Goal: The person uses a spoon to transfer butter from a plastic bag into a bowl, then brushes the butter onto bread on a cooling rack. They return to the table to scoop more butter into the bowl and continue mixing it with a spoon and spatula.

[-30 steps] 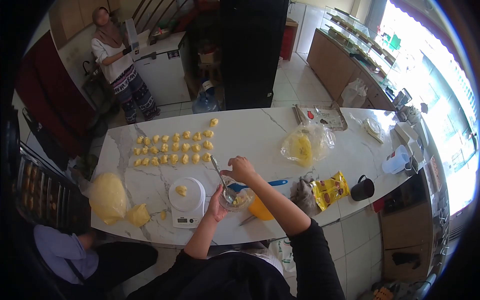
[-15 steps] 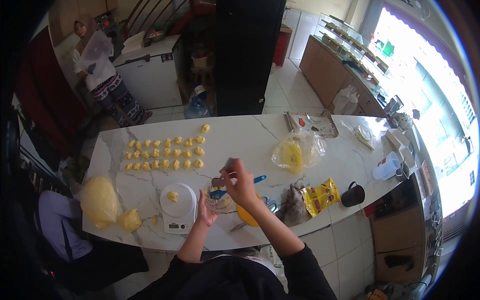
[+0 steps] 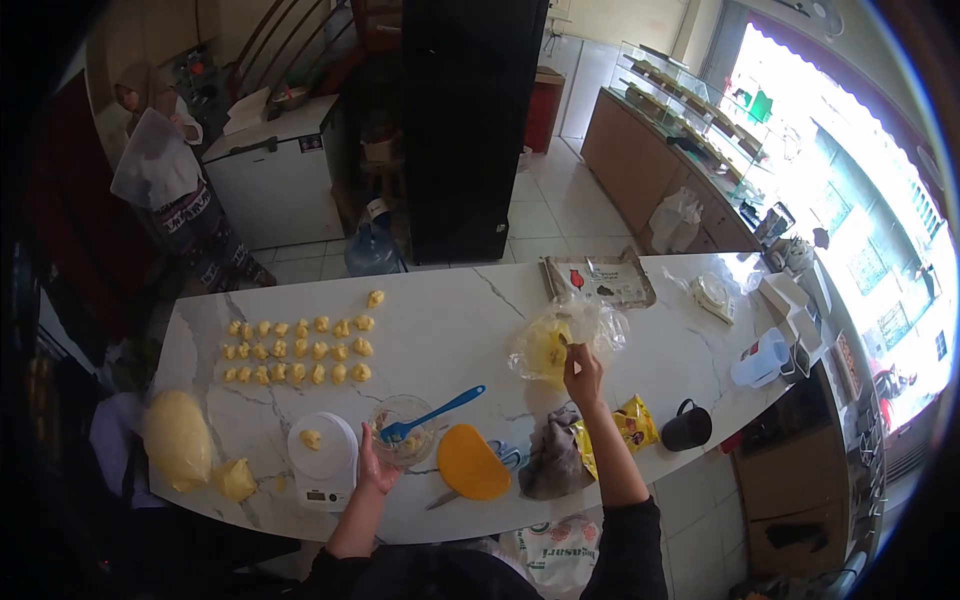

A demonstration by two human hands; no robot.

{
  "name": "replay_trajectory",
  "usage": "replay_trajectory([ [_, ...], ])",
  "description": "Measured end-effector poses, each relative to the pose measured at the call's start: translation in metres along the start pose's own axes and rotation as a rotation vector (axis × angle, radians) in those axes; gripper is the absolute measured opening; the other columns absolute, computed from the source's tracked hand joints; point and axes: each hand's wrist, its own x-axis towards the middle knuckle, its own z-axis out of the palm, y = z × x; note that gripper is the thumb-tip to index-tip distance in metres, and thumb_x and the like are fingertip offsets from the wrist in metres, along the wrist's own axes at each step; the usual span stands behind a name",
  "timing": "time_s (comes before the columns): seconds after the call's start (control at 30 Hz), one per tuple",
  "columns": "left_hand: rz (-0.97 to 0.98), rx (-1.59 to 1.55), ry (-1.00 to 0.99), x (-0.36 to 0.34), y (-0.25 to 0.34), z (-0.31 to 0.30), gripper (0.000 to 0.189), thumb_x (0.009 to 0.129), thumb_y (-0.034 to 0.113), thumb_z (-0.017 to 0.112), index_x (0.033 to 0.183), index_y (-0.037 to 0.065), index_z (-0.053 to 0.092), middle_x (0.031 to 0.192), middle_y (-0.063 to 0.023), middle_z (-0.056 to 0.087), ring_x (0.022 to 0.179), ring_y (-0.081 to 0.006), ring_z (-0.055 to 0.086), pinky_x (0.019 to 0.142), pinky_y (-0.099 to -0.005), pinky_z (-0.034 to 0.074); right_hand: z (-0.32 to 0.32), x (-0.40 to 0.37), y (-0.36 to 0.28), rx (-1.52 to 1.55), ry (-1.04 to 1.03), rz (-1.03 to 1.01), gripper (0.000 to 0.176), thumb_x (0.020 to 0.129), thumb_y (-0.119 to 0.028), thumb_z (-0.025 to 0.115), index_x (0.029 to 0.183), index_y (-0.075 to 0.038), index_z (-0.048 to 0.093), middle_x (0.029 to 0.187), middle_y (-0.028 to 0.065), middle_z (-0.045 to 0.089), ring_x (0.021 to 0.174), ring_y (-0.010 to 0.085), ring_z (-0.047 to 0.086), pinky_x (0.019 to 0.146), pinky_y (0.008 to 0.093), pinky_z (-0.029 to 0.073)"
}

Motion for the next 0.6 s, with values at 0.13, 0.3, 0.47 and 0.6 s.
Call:
replay_trajectory([
  [0.13, 0.019, 0.022, 0.023, 0.002, -0.001, 0.007, 0.059, 0.076, 0.054, 0.03, 0.119, 0.014, 0.027, 0.115, -0.0094, 0.037, 0.103, -0.0262, 0.04, 0.084, -0.0398, 0.035, 0.003, -0.002, 0.012, -0.086, -0.139, -0.05, 0.008, 0.069, 0.005, 0.047, 0.076, 0.001, 0.048, 0.077, 0.0167, 0.054, 0.07, 0.0277, 0.055, 0.061, 0.0305, 0.045],
  [0.3, 0.024, -0.053, 0.045, 0.004, -0.002, 0.006, 0.055, 0.077, 0.05, 0.033, 0.118, 0.013, 0.029, 0.115, -0.0091, 0.038, 0.104, -0.026, 0.038, 0.085, -0.0415, 0.035, 0.011, -0.004, 0.033, -0.101, -0.141, -0.208, 0.012, 0.066, 0.005, 0.047, 0.077, 0.002, 0.048, 0.077, 0.0158, 0.054, 0.071, 0.0298, 0.053, 0.06, 0.0334, 0.044],
  [0.47, 0.039, -0.028, 0.053, 0.004, 0.0, 0.005, 0.055, 0.077, 0.052, 0.032, 0.117, 0.015, 0.03, 0.112, -0.0079, 0.04, 0.102, -0.0246, 0.041, 0.082, -0.0391, 0.037, 0.021, -0.003, 0.043, -0.17, 0.02, -0.024, 0.005, 0.07, 0.001, 0.049, 0.071, 0.001, 0.044, 0.072, 0.0151, 0.055, 0.06, 0.0274, 0.055, 0.052, 0.0305, 0.042],
  [0.6, 0.04, -0.037, 0.049, 0.004, 0.002, 0.0, 0.054, 0.077, 0.052, 0.032, 0.116, 0.014, 0.031, 0.112, -0.0079, 0.04, 0.102, -0.024, 0.041, 0.083, -0.0389, 0.037, 0.016, 0.02, 0.023, -0.044, 0.227, 0.267, 0.011, 0.072, -0.003, 0.05, 0.073, -0.001, 0.039, 0.062, 0.0155, 0.053, 0.057, 0.0254, 0.056, 0.051, 0.0302, 0.042],
])
